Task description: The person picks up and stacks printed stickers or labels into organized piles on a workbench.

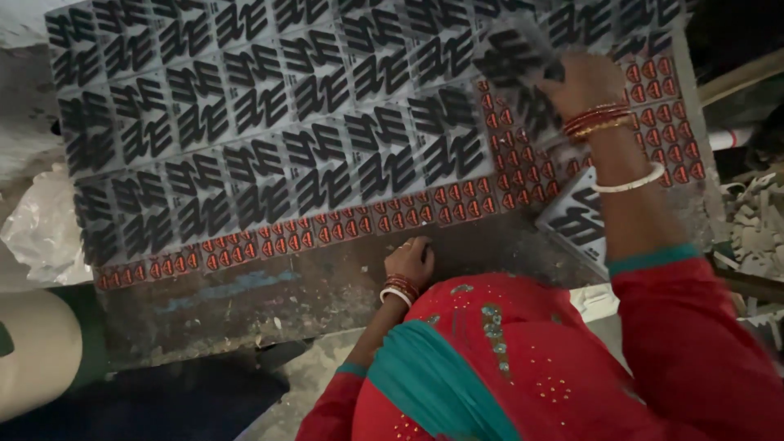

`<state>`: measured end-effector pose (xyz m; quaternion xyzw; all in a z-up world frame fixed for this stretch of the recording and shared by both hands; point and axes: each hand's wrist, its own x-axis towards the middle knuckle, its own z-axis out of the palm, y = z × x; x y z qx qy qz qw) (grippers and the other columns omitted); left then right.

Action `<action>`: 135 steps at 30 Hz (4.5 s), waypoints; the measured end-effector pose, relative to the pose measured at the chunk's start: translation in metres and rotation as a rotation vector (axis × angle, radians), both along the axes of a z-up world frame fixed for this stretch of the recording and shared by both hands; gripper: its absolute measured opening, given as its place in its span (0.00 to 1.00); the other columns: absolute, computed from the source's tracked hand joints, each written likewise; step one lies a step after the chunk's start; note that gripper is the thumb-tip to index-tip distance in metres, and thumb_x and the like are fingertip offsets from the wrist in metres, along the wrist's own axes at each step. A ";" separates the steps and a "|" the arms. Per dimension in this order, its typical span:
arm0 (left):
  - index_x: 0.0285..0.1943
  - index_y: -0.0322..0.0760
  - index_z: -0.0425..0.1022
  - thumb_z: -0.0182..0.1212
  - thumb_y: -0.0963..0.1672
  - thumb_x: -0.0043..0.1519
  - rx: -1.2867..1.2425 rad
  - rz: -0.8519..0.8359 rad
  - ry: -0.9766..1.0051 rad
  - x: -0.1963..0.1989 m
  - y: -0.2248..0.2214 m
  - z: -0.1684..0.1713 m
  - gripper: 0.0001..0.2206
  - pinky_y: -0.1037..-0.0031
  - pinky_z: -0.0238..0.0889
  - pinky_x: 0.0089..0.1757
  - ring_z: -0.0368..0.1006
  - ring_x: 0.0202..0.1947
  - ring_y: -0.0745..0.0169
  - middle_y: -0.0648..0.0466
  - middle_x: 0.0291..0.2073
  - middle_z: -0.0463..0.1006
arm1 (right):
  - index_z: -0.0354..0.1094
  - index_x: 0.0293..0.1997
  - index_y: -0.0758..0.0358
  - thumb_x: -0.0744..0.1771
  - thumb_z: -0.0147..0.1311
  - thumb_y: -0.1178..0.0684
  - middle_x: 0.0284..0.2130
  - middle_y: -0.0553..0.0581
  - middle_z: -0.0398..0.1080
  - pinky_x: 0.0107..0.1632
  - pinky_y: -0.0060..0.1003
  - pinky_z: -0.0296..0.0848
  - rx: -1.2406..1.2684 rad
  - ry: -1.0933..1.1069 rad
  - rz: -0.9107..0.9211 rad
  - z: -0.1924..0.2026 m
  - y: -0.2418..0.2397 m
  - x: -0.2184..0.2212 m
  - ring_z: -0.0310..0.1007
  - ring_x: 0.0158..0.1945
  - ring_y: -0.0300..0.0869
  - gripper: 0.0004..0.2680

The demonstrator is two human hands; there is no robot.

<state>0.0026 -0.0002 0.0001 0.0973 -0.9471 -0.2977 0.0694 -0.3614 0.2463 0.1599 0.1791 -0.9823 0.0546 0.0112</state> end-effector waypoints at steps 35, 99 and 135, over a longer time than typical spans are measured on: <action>0.63 0.26 0.70 0.66 0.38 0.61 0.949 0.706 0.345 0.103 -0.168 0.000 0.20 0.69 0.68 0.50 0.75 0.48 0.58 0.48 0.52 0.79 | 0.64 0.59 0.73 0.62 0.64 0.32 0.58 0.77 0.65 0.58 0.54 0.72 -0.263 -0.206 -0.322 -0.129 -0.111 0.084 0.67 0.61 0.67 0.31; 0.67 0.29 0.64 0.71 0.42 0.57 0.895 0.385 0.056 0.154 -0.308 -0.040 0.30 0.69 0.68 0.52 0.75 0.53 0.58 0.47 0.54 0.78 | 0.66 0.66 0.60 0.63 0.62 0.32 0.67 0.64 0.54 0.60 0.58 0.65 -0.780 -0.820 -0.710 -0.014 -0.266 0.137 0.55 0.67 0.57 0.29; 0.64 0.29 0.67 0.70 0.41 0.57 0.907 0.411 0.074 0.154 -0.300 -0.032 0.26 0.70 0.71 0.48 0.78 0.47 0.59 0.46 0.48 0.82 | 0.61 0.68 0.61 0.66 0.57 0.54 0.46 0.76 0.74 0.52 0.60 0.73 -0.114 -0.291 -0.126 -0.065 -0.297 0.150 0.75 0.50 0.68 0.21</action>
